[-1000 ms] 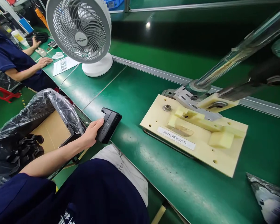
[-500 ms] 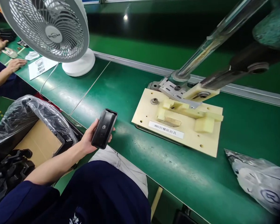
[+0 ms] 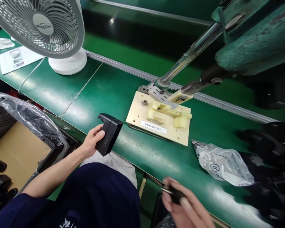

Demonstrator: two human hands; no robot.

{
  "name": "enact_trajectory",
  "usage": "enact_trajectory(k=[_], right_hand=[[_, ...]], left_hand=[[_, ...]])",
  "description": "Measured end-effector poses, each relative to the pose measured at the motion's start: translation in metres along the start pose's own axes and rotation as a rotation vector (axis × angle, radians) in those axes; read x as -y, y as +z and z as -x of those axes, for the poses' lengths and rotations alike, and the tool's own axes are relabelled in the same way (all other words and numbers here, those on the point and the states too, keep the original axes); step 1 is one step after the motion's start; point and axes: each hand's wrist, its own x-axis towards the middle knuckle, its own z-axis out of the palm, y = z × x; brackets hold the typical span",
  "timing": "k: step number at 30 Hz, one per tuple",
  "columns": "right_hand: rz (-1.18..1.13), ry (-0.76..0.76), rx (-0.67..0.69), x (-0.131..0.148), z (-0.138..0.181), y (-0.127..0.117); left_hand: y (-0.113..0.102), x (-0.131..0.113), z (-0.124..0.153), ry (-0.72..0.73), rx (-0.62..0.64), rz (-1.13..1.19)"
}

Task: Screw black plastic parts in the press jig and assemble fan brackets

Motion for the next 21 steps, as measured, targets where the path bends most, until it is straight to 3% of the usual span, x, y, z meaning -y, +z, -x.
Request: enact_trajectory(k=[3,6,9,12,16,18,21], right_hand=[[-0.178,0.064,0.157,-0.001,-0.016,0.033],[-0.228,0.014,0.17,0.004,-0.021,0.046],[-0.2,-0.05,0.126,0.009,-0.02,0.04],[-0.054,-0.188,-0.059,0.006,-0.019,0.032],[0.06,-0.238,-0.293,-0.007,-0.025,0.028],[-0.014,-0.233,-0.32,-0.012,-0.031,0.028],[-0.187,-0.215,-0.265,-0.015,-0.041,0.028]], left_hand=[[-0.001,-0.004,0.002,0.017,-0.035,-0.015],[-0.002,-0.007,0.0,0.015,-0.136,-0.031],[0.001,-0.01,-0.006,-0.08,-0.095,-0.01],[0.002,-0.013,-0.016,-0.093,0.002,-0.103],[-0.003,-0.021,-0.033,0.108,-0.163,-0.668],[-0.004,-0.026,-0.042,0.246,-0.219,-0.95],[-0.005,-0.033,-0.049,0.538,-0.265,-1.141]])
